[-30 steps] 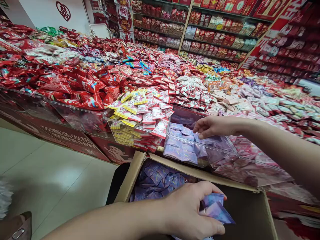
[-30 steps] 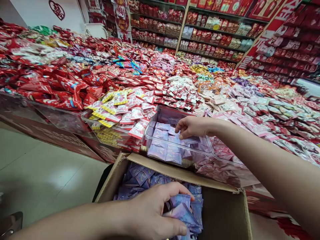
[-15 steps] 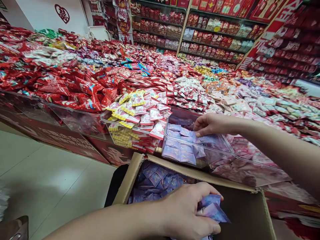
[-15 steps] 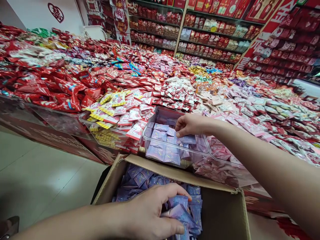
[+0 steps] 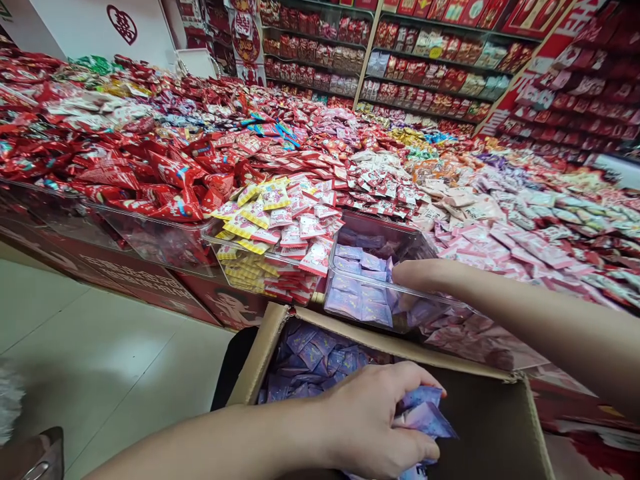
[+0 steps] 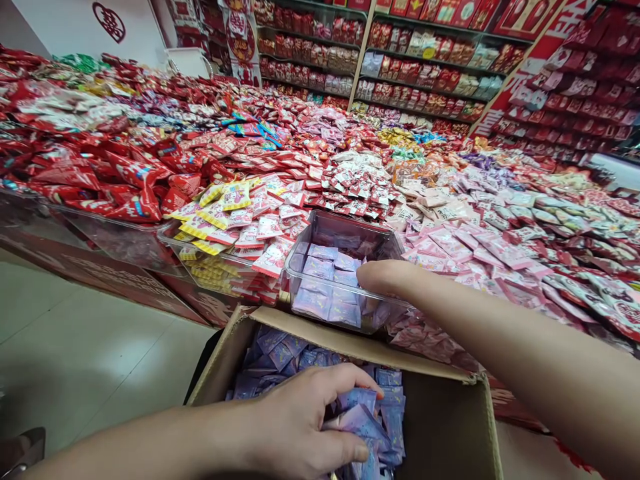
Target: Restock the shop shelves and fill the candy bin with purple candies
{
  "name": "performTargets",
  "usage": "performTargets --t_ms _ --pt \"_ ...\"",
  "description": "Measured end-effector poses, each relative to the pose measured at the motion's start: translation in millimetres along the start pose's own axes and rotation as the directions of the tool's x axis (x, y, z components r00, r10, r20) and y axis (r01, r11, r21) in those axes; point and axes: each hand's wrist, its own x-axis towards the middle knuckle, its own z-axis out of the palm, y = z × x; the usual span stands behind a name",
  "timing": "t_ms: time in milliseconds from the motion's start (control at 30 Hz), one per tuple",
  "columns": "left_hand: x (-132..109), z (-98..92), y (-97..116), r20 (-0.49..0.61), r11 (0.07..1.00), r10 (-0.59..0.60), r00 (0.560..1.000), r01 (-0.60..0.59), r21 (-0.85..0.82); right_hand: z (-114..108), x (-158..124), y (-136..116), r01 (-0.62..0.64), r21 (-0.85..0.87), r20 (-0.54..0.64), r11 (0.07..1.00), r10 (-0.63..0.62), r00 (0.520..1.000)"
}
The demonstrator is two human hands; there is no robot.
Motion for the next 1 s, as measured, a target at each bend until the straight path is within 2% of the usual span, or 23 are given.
performTargets --t_ms 67,100,233,400,533,700,867,933,1000 --pt "0 -0.4 0 0.005 1.000 0.001 1.000 -0.001 0.017 -1 0 -1 0.063 -0.187 0.268 0.980 -0.010 0.963" --pt "0 -0.6 0 0.008 1.000 0.000 1.000 0.000 0.024 -1 0 -1 0.089 -0.238 0.331 0.967 -0.006 0.944" --pt "0 -1.1 1 0.013 1.000 0.007 1.000 -0.007 0.025 -3 0 -5 0.102 -0.283 0.341 0.954 0.001 0.940" --pt "1 -0.8 1 0.011 1.000 0.004 1.000 -0.005 0.024 1 1 -6 0.083 -0.417 0.426 0.905 0.114 0.898" --pt "1 -0.9 0 0.002 0.999 0.017 1.000 -0.017 0.027 10 5 -3 0.033 -0.429 0.409 0.903 0.162 0.898" --pt "0 -2.0 -1 0.000 0.999 0.044 0.999 -0.044 0.027 13 11 3 0.005 -0.402 0.367 0.916 0.156 0.917" --pt "0 -1.9 0 -0.003 0.998 0.041 0.999 -0.041 0.054 11 9 5 -0.082 -0.335 0.371 0.939 0.211 0.904" --pt "0 -1.7 0 -0.004 0.997 0.040 0.999 -0.040 0.063 8 7 4 -0.103 -0.287 0.312 0.952 0.195 0.930" --pt "0 -1.8 -1 -0.006 0.997 0.040 0.999 -0.040 0.072 4 7 3 -0.105 -0.170 0.137 0.980 0.129 0.982"
